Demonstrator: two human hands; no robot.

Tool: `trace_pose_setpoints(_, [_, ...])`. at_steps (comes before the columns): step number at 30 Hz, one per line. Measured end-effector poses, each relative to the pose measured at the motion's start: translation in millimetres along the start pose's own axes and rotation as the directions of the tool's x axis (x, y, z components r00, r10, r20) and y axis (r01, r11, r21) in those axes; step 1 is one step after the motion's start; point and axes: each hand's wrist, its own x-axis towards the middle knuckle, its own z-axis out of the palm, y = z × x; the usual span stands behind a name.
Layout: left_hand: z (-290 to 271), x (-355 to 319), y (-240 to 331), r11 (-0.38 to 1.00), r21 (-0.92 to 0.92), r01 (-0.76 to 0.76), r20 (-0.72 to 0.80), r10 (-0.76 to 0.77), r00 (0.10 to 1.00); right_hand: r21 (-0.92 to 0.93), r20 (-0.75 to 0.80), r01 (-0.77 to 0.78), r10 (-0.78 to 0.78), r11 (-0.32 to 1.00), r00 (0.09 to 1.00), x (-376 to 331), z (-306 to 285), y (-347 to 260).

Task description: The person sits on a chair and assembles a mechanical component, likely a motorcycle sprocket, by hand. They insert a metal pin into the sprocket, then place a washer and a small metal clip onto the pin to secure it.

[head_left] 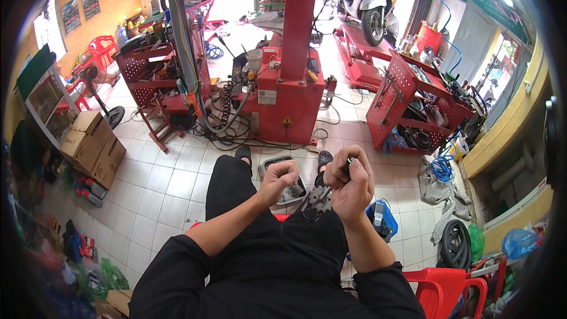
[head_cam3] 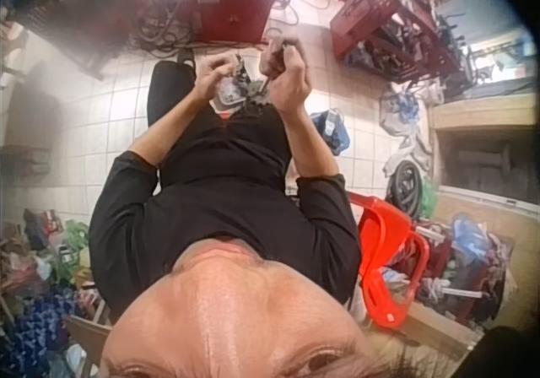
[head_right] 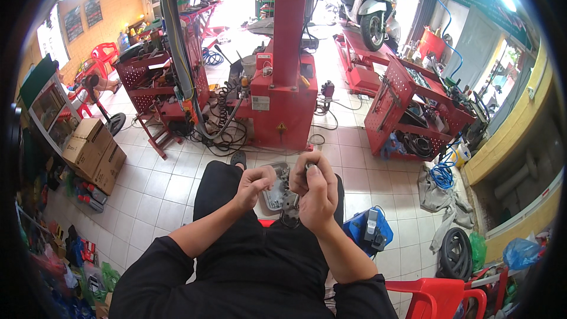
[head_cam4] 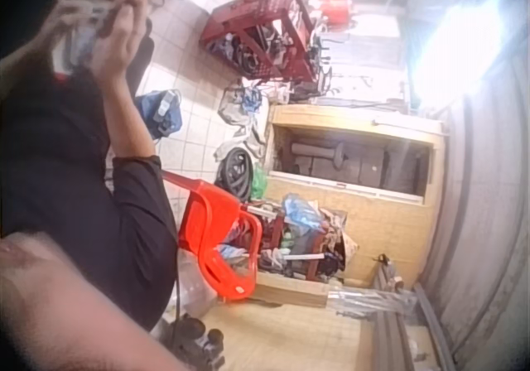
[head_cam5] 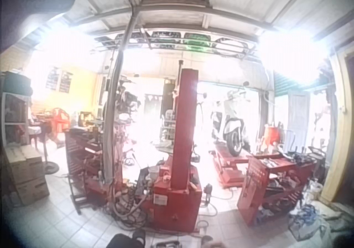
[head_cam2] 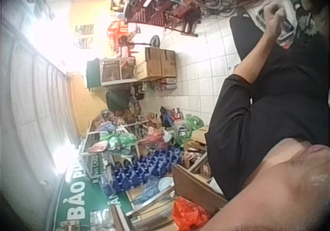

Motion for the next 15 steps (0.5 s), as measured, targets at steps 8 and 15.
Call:
trace_pose_setpoints(8, [27.4,1.6,22.7,0.918,0.397,-0.018,0.346,-0.132,0.929,-0.072,-0.014,0.006,-0.007,0.997,1.000,-1.1,4.2,2.0])
trace_pose_setpoints(15, [29.0,-2.4,19.0,0.924,0.384,-0.003,0.297,-0.120,0.947,-0.128,0.101,-0.039,0.052,0.991,0.994,-3.2,7.2,2.1])
